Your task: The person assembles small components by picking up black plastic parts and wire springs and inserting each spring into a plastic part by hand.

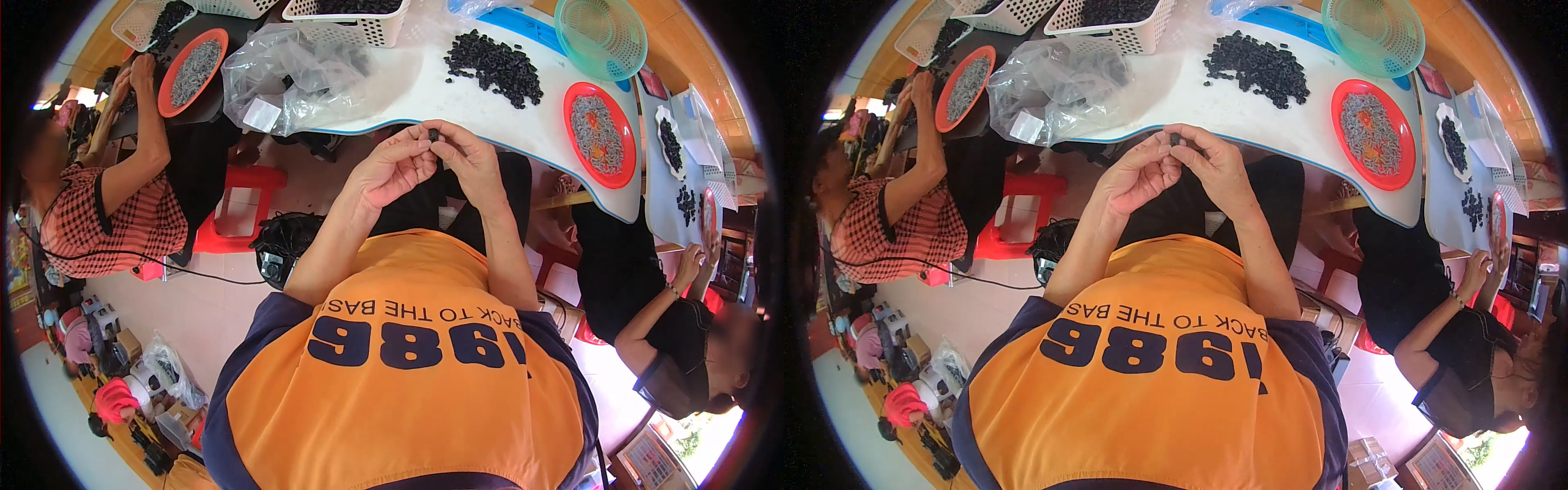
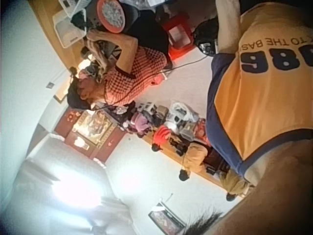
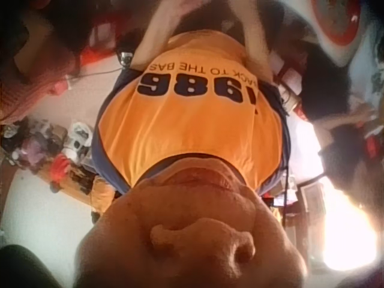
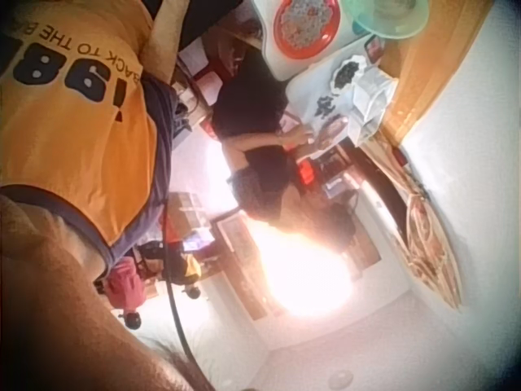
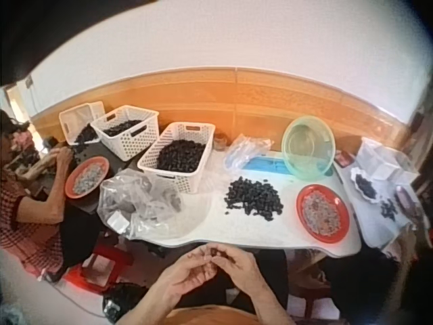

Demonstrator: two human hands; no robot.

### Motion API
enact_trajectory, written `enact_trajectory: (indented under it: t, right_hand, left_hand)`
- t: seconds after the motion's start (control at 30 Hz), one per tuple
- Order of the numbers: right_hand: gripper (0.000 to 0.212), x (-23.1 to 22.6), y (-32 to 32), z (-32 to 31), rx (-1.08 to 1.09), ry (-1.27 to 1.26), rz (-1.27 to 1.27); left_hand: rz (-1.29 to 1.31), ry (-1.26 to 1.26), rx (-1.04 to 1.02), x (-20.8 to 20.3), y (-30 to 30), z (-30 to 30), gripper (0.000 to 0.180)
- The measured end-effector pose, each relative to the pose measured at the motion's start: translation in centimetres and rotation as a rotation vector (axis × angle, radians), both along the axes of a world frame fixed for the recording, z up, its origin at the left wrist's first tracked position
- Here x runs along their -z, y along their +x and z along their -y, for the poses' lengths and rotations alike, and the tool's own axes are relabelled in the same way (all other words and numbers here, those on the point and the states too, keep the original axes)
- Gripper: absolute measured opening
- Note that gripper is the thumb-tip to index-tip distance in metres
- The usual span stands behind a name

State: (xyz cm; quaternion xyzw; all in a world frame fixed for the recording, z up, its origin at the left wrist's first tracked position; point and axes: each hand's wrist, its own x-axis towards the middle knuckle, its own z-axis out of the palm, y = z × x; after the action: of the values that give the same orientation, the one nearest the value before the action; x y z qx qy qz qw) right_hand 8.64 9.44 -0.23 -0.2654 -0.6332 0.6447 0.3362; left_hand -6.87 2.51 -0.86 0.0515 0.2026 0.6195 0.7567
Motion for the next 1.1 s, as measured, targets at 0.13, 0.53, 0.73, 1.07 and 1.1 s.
enact_trajectory:
  t: [0.13,0.53,0.73,1.07,1.1]
  right_hand:
    - [0.030,0.4,0.5,-0.1,-0.003,0.004,-0.019]
    - [0.022,0.6,0.7,-0.2,0.075,0.112,-0.006]
    - [0.020,0.2,0.6,0.0,0.178,0.284,0.101]
    - [0.048,0.2,1.4,-0.4,0.176,0.083,-0.094]
    - [0.041,0.1,1.9,-0.3,0.214,0.059,-0.100]
  left_hand:
    - [-0.010,-0.051,0.002,-0.3,0.4,-0.1,0.006]
    - [-0.024,0.022,0.035,-0.1,0.8,-0.6,0.012]
    - [0.020,-0.159,-0.018,0.7,1.2,-0.6,0.014]
    - [-0.221,-0.122,0.041,1.0,-1.5,-1.7,0.021]
    - [-0.245,-0.080,0.061,0.7,-2.4,-2.6,0.020]
